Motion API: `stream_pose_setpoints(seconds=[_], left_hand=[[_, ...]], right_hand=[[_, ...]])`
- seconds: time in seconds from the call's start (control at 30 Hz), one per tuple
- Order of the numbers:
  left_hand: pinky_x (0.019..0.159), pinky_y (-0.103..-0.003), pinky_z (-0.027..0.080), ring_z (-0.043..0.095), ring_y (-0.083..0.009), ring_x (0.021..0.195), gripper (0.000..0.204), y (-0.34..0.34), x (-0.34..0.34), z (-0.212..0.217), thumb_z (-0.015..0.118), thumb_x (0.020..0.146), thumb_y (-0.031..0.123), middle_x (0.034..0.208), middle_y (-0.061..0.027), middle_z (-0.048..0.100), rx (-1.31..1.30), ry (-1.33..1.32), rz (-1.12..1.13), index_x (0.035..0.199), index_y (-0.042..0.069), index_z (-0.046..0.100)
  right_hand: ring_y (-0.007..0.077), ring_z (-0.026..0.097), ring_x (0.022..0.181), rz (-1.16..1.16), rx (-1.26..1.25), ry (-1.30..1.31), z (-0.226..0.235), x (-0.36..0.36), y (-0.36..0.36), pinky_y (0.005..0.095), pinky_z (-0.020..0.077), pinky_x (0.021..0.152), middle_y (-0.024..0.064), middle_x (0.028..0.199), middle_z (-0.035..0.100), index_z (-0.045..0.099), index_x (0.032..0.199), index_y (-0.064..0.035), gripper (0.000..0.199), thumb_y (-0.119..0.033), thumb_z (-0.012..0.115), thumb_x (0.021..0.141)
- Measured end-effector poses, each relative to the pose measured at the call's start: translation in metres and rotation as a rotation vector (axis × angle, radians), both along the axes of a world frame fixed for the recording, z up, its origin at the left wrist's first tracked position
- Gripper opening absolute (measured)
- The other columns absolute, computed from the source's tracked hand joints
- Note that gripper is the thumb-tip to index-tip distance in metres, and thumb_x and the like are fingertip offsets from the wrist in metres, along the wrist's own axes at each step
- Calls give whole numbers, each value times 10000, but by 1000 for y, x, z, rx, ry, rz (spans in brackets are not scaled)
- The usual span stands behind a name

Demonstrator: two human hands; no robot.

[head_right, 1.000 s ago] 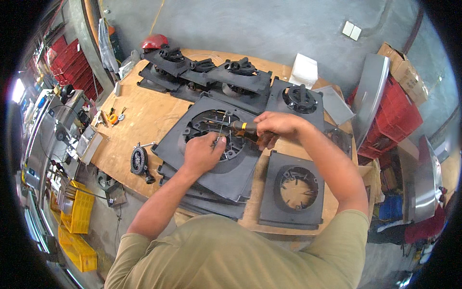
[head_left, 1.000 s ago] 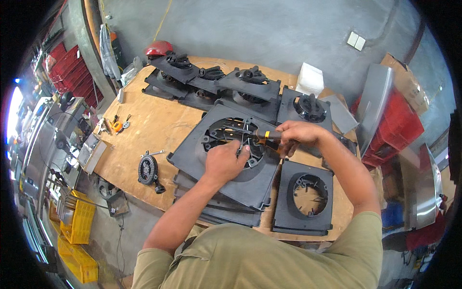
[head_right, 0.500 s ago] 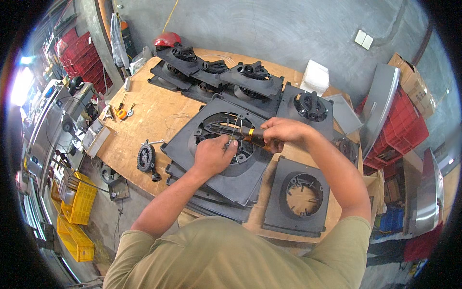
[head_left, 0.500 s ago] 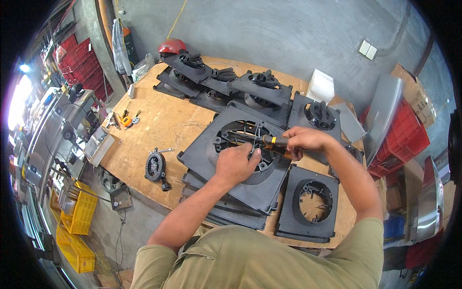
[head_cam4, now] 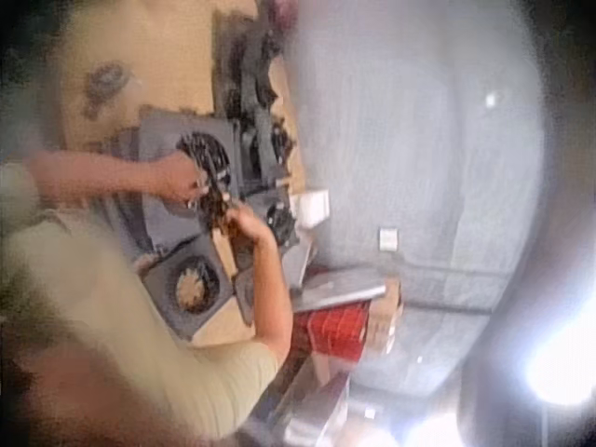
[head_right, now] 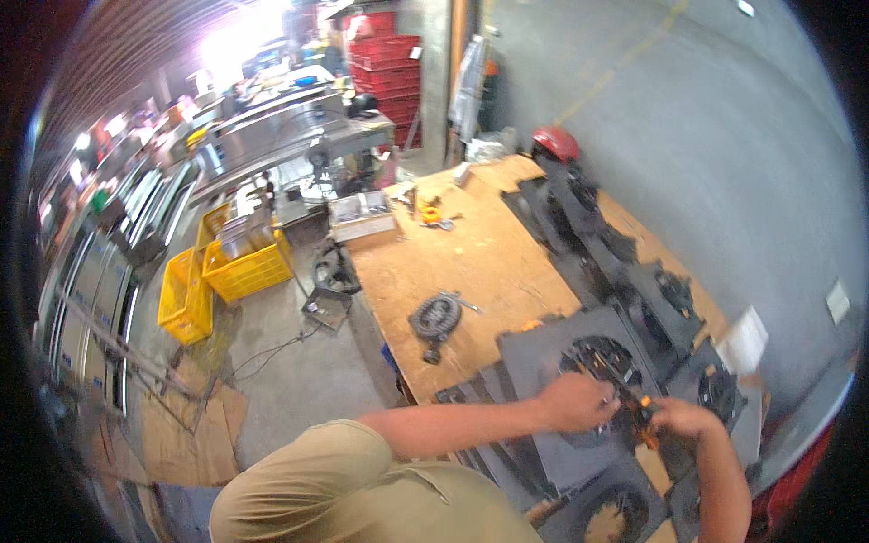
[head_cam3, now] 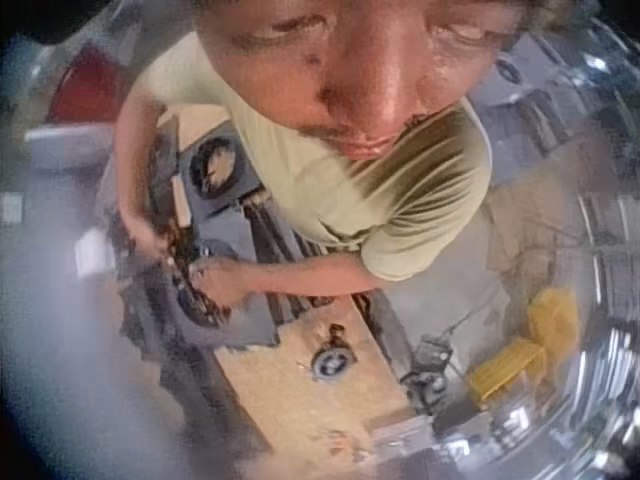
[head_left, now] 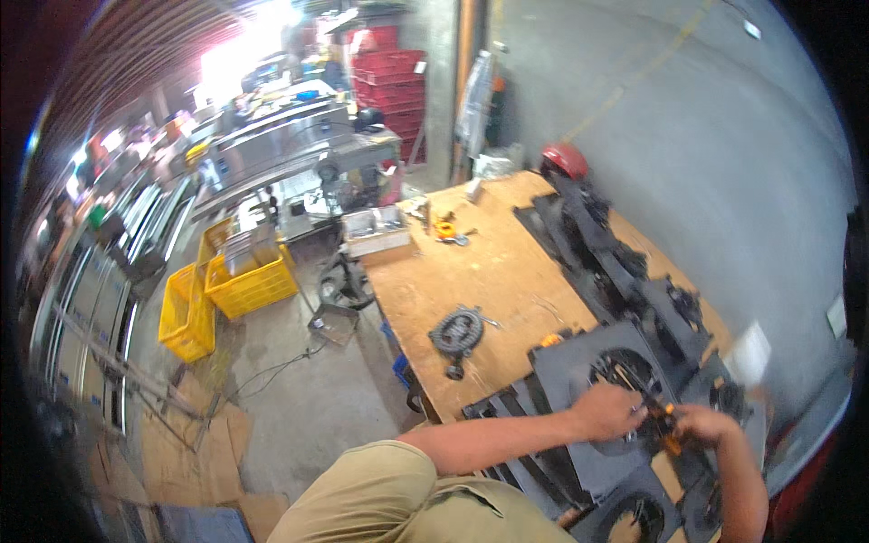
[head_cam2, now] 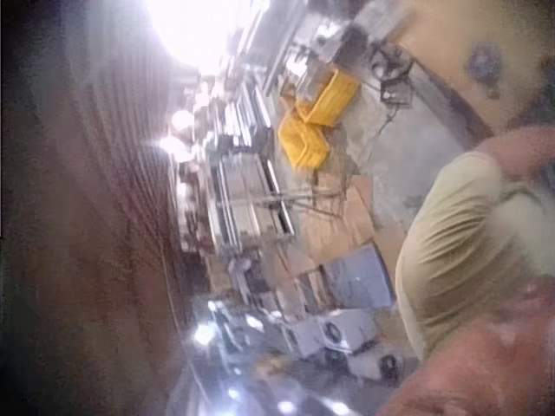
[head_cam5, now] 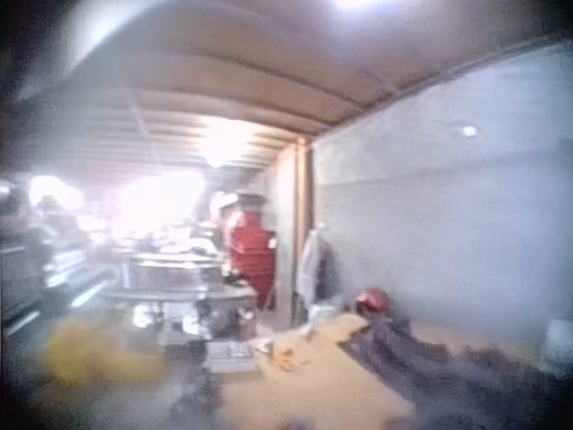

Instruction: The person assembles black plastic housing units with internal wiring and circular components on a wooden workbench. They use a cordless drill to fasten parts, handle multiple housings one at a time, and occasionally reposition items on the table.

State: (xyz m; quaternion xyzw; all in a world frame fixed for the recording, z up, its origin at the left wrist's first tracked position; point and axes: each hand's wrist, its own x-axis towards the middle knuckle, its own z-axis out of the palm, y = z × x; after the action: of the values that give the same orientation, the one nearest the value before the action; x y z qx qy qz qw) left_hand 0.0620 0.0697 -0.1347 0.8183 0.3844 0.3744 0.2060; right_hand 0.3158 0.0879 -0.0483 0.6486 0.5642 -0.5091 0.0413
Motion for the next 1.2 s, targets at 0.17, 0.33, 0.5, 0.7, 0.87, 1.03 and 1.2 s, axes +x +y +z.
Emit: stream_pose_setpoints(seconds=[0.17,0.33,0.5,0.7,0.87,1.03,1.2], left_hand=[[663,-517,513,645,-410,684,386,-4,1,-1,534,929,368,679,-207,633,-32,-13,1,799,12,610],[680,-513,518,647,-410,690,384,-4,2,-5,529,930,358,703,-197,646,9,-25,-9,814,4,618],[687,-509,517,649,-407,711,375,-5,-1,-2,520,937,359,736,-198,650,-9,29,-42,844,7,611],[697,-507,507,645,-401,731,342,-6,-2,-5,532,938,351,737,-181,639,31,-22,-81,848,28,599],[648,-495,486,625,-391,692,327,-5,0,-14,563,924,352,700,-170,612,167,-91,-131,796,51,575],[602,-478,469,600,-384,647,333,-4,2,-22,595,905,346,649,-158,570,363,-126,-194,753,55,543],[587,-484,460,593,-385,641,334,-4,6,-26,604,903,329,637,-151,552,393,-160,-171,741,48,523]], right_hand=[[201,634,633,25,49,-8,-12,0,-9,342,512,617,96,719,670,648,876,25,193,-102,681,734],[207,623,582,-10,228,-39,-5,-24,-35,345,502,564,108,669,642,621,909,30,148,-45,627,782],[233,618,566,-173,166,167,10,-18,-41,342,492,523,121,710,641,621,943,46,225,-86,660,765],[316,663,601,-486,131,493,-19,10,-70,453,571,585,214,793,660,568,1029,78,310,-134,643,816],[288,658,758,-530,275,871,-36,41,-119,410,544,685,194,920,665,528,1191,47,407,-127,662,848],[137,477,566,-820,775,452,-135,65,-145,294,380,494,9,714,542,560,969,-49,254,-280,660,931],[242,488,811,-766,652,-114,-257,63,-166,348,394,685,125,919,522,524,1093,-18,401,-378,608,940]])
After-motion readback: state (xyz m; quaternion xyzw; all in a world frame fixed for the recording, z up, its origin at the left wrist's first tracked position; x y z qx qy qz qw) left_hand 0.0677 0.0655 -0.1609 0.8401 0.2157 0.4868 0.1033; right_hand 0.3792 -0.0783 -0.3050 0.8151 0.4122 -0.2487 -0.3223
